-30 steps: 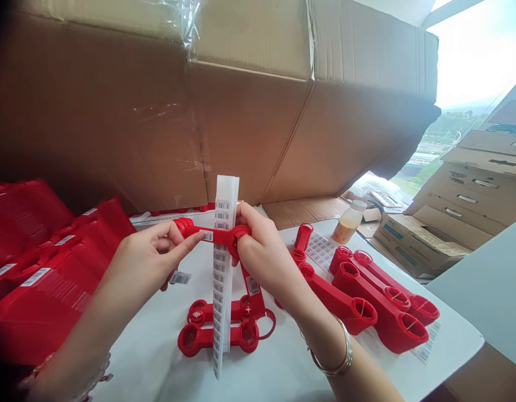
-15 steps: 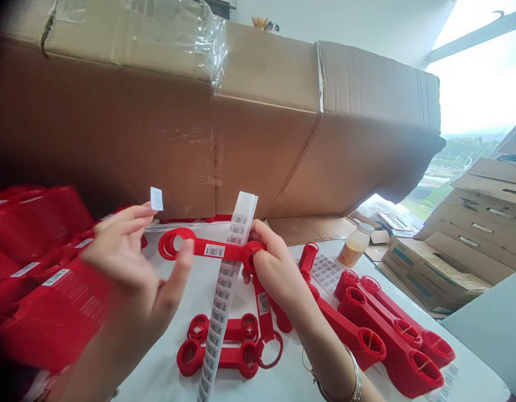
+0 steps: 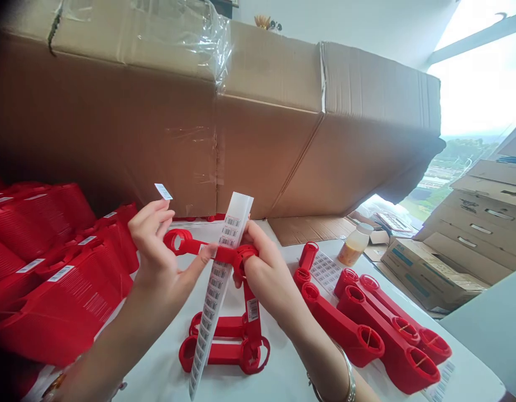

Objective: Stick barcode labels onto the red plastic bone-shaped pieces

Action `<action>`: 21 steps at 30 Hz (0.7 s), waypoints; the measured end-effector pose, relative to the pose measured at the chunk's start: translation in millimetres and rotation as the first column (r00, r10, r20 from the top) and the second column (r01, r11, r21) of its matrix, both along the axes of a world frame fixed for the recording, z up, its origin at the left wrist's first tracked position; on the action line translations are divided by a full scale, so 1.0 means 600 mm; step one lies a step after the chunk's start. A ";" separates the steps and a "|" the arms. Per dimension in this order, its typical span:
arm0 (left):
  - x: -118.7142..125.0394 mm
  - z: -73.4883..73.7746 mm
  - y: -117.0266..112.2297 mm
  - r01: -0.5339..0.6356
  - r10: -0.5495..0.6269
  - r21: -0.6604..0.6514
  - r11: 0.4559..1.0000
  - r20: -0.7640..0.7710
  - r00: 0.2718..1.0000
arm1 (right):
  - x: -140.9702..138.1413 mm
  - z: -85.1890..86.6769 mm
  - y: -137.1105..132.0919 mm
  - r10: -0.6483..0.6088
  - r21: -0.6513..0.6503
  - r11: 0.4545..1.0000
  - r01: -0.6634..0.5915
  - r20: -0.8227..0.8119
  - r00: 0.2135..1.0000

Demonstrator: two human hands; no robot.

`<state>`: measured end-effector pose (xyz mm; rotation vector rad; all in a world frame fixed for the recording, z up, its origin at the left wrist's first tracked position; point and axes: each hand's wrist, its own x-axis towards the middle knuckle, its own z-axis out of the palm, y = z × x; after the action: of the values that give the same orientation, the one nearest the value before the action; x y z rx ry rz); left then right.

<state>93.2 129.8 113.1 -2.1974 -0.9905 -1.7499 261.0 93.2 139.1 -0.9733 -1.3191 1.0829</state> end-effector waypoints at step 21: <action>-0.023 0.035 -0.021 0.169 0.039 -0.468 0.868 0.403 0.914 | 0.006 0.008 -0.005 0.043 0.023 0.999 -0.041 -0.083 0.996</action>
<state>79.3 116.9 133.9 -2.1933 -1.6397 -2.2447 264.6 90.3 144.1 -0.8785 -1.2856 1.1278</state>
